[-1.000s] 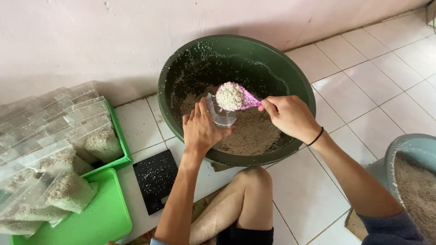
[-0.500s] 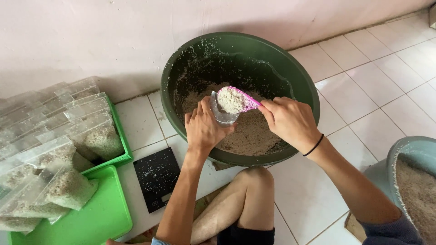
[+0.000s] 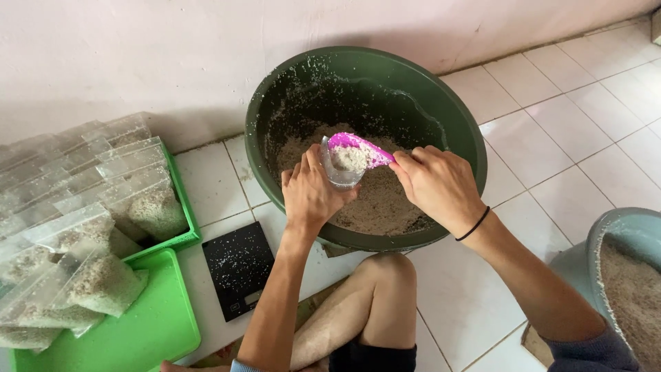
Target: Filling small plastic bags with granular material from a large tub, weighing them on a digital scale, and organizing them in a tray.
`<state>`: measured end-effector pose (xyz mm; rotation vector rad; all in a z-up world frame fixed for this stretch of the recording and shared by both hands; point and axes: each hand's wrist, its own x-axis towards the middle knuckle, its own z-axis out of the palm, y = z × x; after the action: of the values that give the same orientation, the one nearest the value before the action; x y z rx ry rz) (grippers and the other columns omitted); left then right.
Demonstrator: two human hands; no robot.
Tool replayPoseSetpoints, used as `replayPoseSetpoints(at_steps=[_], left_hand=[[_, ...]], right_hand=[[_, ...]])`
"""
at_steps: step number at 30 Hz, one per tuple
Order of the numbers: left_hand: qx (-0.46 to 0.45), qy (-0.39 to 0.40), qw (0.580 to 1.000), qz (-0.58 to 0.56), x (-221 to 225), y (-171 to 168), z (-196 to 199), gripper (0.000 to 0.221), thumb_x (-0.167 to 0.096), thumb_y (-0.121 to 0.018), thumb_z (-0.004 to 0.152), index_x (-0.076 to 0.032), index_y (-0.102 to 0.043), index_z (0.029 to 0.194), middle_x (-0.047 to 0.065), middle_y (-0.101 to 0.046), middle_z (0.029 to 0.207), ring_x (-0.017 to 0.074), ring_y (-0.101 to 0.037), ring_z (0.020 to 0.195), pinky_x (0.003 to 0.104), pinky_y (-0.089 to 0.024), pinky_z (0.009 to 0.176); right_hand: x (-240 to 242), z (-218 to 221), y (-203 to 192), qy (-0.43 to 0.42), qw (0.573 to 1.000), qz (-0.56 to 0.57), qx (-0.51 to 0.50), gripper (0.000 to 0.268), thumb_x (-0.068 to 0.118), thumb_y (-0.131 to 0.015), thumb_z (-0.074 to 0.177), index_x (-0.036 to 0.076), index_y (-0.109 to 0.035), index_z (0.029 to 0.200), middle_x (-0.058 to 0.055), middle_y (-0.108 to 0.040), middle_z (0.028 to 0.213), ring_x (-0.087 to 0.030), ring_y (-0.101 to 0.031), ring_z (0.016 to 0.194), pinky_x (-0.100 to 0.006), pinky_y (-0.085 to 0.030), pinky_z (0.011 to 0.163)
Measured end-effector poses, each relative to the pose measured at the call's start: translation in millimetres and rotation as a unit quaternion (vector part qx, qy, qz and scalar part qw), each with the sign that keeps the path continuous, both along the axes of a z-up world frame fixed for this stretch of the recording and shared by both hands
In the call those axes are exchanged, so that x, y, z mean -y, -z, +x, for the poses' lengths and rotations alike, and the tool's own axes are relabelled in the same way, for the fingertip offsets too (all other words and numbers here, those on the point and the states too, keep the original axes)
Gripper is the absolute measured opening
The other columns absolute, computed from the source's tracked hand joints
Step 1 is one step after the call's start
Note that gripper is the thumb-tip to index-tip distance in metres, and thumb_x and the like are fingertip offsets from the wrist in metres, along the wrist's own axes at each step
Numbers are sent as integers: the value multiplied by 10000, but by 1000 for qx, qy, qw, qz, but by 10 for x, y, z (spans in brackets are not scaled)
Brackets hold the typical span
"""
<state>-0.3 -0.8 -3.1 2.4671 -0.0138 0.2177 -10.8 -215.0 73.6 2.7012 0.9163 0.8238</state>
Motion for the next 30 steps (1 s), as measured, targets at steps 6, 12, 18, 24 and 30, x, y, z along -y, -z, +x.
replayPoseSetpoints(at_steps=[6,12,18,24,30], left_hand=[[13,-4,1000,-16,0,98,20,1040,-698,-766,600,-69,-406,1345,131,-642,1192,312,-673,1068,502,-467,949],[19,-14,1000,-11,4,75,1,1019,-642,-782,610,-53,-417,1357,140,-648,1211,321,-678,1060,534,-457,959],[20,-15,1000,-14,2,75,-1,1011,-629,-792,610,-51,-420,1351,146,-650,1217,320,-682,1059,549,-459,954],[41,-17,999,-26,-6,123,1,1016,-643,-781,600,-56,-418,1346,143,-645,1214,334,-685,1045,563,-464,933],[38,-22,999,-30,-23,97,-18,1019,-651,-784,607,-46,-424,1344,164,-647,1217,351,-687,1040,589,-450,929]], right_hand=[[-45,-29,28,-3,998,-13,61,130,250,-618,929,161,-703,972,6,-511,636,-162,-566,618,-283,-477,556],[-137,-77,-34,-19,995,-21,93,138,226,-621,940,136,-716,983,-16,-534,658,-178,-558,630,-300,-443,570],[-95,-75,-40,-28,997,5,78,131,201,-633,928,122,-720,986,-29,-540,668,-191,-559,629,-309,-441,562],[-9,60,-104,14,972,204,-112,134,172,-654,966,117,-776,978,-78,-632,627,-250,-618,580,-340,-490,541],[459,653,273,171,964,98,-177,282,297,-554,959,116,-729,831,-177,-657,644,-431,-667,711,-517,-538,640]])
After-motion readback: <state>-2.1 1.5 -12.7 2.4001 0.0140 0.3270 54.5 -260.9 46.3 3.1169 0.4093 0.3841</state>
